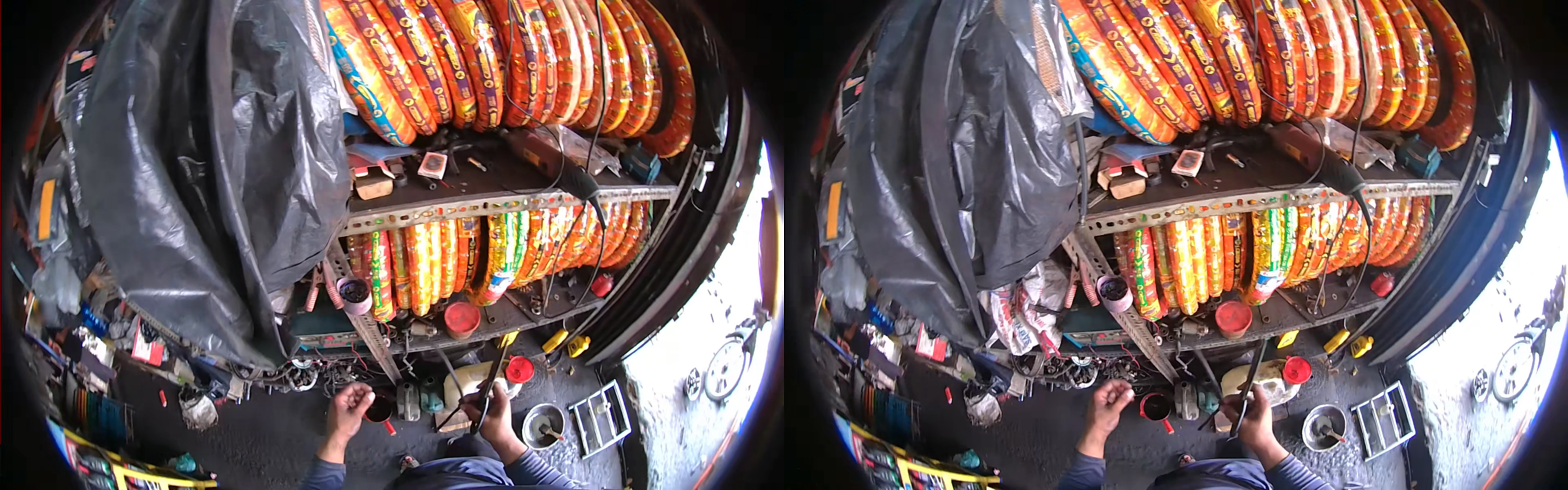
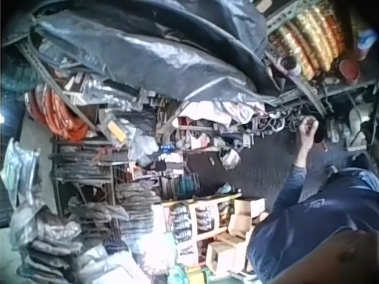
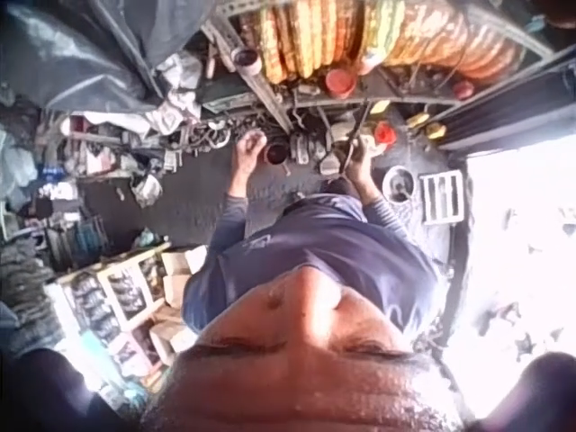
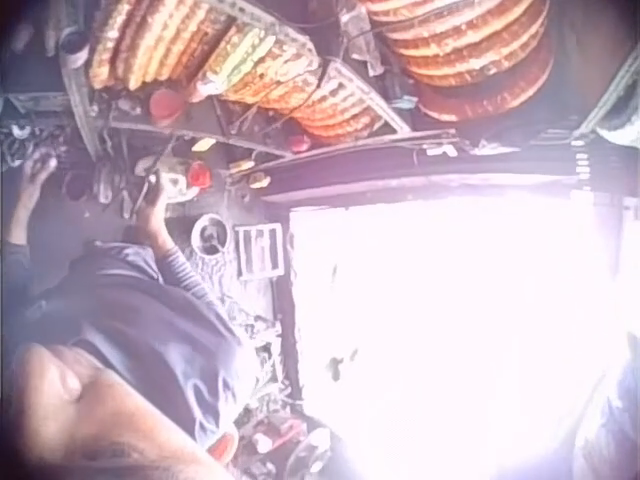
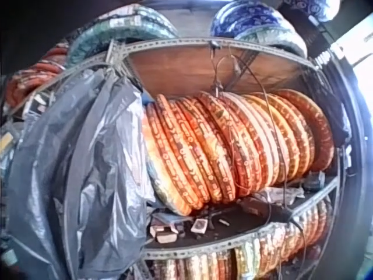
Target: The person is cleaning and inspecting internal components of a motorcycle engine, including the crankcase and starter motor.
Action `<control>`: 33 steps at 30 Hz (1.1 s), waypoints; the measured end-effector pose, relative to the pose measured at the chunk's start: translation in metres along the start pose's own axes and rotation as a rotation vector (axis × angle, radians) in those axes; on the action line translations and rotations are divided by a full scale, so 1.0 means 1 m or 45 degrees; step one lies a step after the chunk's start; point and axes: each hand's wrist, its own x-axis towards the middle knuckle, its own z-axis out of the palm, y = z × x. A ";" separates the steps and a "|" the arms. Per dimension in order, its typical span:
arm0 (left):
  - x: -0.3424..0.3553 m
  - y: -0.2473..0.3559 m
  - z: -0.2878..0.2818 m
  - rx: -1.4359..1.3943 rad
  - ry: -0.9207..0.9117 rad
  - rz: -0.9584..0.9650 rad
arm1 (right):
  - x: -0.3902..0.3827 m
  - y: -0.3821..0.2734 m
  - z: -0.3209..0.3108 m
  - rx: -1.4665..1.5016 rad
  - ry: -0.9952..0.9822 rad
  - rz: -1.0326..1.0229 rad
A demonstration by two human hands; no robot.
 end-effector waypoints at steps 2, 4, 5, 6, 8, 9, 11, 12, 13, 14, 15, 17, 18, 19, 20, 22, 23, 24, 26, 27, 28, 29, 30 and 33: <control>0.017 0.019 0.002 -0.015 -0.039 0.090 | -0.005 -0.002 0.000 0.065 0.148 0.030; 0.025 0.043 0.016 -0.026 -0.121 0.095 | -0.011 -0.012 0.005 0.185 0.272 0.047; 0.029 0.053 0.027 0.007 -0.150 0.138 | -0.011 -0.014 0.003 0.182 0.302 0.030; 0.032 0.069 0.037 0.046 -0.173 0.185 | -0.011 -0.014 0.003 0.185 0.324 0.011; 0.044 0.122 0.061 0.190 -0.308 0.406 | -0.004 -0.009 0.003 0.229 0.324 -0.011; 0.056 0.155 0.076 0.426 -0.317 0.591 | 0.000 -0.008 -0.002 0.254 0.328 -0.022; 0.093 0.214 0.115 0.457 -0.273 0.860 | 0.010 -0.008 -0.014 0.195 0.303 -0.023; 0.121 0.241 0.135 0.580 -0.168 1.072 | 0.016 -0.008 -0.020 0.154 0.279 -0.039; 0.149 0.269 0.158 0.737 -0.039 1.253 | 0.020 -0.010 -0.028 0.098 0.274 -0.026; 0.182 0.294 0.175 0.800 0.038 1.383 | 0.024 -0.018 -0.028 0.113 0.249 -0.049; 0.214 0.314 0.192 1.003 0.185 1.423 | 0.027 -0.024 -0.028 0.110 0.221 -0.075; 0.256 0.346 0.224 1.517 0.344 1.294 | 0.034 -0.027 -0.041 0.130 0.161 -0.133; 0.268 0.358 0.234 1.819 0.354 1.119 | 0.037 -0.030 -0.051 0.065 0.128 -0.107; 0.284 0.358 0.238 1.835 0.375 1.121 | 0.040 -0.029 -0.061 0.039 0.115 -0.150; 0.299 0.357 0.239 1.971 0.363 0.967 | 0.043 -0.029 -0.070 0.015 0.100 -0.193; 0.319 0.356 0.243 2.043 0.329 0.780 | 0.049 -0.036 -0.093 -0.111 0.093 -0.180; 0.323 0.358 0.240 2.076 0.354 0.823 | 0.050 -0.040 -0.104 -0.098 0.125 -0.217; 0.323 0.360 0.245 2.094 0.353 0.881 | 0.052 -0.047 -0.114 -0.094 0.186 -0.248; 0.304 0.373 0.237 1.854 0.510 1.074 | 0.058 -0.024 -0.138 -0.120 0.168 -0.346; 0.295 0.380 0.226 1.739 0.456 1.040 | 0.060 -0.029 -0.139 -0.080 0.163 -0.334; 0.288 0.386 0.212 1.623 0.411 1.001 | 0.063 -0.036 -0.139 -0.043 0.150 -0.321; 0.294 0.382 0.193 1.513 0.301 0.922 | 0.066 -0.037 -0.139 -0.037 0.123 -0.319; 0.291 0.379 0.186 1.517 0.313 0.913 | 0.070 -0.037 -0.141 -0.025 0.099 -0.294; 0.280 0.366 0.167 0.940 0.040 0.598 | 0.086 -0.045 -0.142 -0.098 0.031 -0.284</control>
